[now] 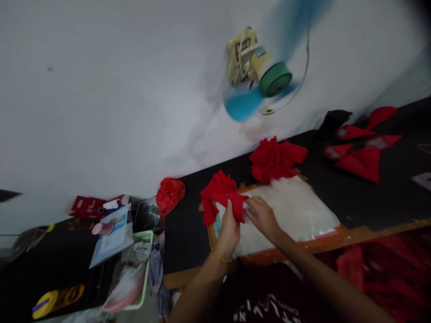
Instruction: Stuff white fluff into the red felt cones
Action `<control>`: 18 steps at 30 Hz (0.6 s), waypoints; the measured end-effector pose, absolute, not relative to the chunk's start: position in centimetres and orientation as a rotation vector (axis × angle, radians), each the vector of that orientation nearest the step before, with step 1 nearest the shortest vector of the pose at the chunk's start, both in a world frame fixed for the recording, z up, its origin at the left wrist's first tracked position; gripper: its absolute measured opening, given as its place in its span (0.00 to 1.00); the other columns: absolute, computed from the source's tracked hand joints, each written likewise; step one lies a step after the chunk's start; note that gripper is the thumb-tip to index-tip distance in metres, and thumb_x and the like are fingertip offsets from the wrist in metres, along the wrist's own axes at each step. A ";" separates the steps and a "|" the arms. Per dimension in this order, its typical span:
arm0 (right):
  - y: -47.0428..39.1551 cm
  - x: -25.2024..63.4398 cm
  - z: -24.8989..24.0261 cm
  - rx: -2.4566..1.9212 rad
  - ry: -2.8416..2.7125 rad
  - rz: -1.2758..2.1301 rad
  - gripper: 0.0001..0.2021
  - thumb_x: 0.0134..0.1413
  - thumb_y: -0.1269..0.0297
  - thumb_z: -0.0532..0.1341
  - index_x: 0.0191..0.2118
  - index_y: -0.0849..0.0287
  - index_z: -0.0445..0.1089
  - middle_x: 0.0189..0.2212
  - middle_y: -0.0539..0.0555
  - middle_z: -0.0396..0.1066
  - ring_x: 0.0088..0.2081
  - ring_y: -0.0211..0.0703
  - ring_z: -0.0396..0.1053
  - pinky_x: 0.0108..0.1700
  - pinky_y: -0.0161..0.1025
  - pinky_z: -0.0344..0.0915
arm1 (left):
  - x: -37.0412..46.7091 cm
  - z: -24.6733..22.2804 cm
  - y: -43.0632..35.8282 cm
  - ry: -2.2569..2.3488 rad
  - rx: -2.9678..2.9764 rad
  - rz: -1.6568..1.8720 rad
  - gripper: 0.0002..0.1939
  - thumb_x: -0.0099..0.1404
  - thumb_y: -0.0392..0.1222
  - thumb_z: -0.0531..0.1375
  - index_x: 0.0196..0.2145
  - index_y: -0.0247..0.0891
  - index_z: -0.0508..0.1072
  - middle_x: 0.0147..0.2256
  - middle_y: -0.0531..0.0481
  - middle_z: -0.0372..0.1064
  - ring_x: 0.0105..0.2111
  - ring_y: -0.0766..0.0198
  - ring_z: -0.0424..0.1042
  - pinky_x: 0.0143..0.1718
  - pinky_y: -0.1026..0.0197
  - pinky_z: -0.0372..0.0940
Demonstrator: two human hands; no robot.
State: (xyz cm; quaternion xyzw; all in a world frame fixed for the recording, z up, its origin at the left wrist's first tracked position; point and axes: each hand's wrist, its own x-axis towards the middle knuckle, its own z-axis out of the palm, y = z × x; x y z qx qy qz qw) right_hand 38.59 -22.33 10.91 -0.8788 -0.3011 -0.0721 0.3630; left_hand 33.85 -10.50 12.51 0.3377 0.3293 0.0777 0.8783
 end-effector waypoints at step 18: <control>-22.4 34.9 12.6 -2.035 -1.006 -0.287 0.17 0.66 0.70 0.54 0.57 0.57 0.67 0.48 0.60 0.75 0.48 0.50 0.73 0.49 0.48 0.72 | 36.9 14.7 -6.6 0.742 0.376 0.146 0.16 0.64 0.49 0.63 0.43 0.34 0.77 0.38 0.44 0.79 0.42 0.56 0.79 0.53 0.54 0.70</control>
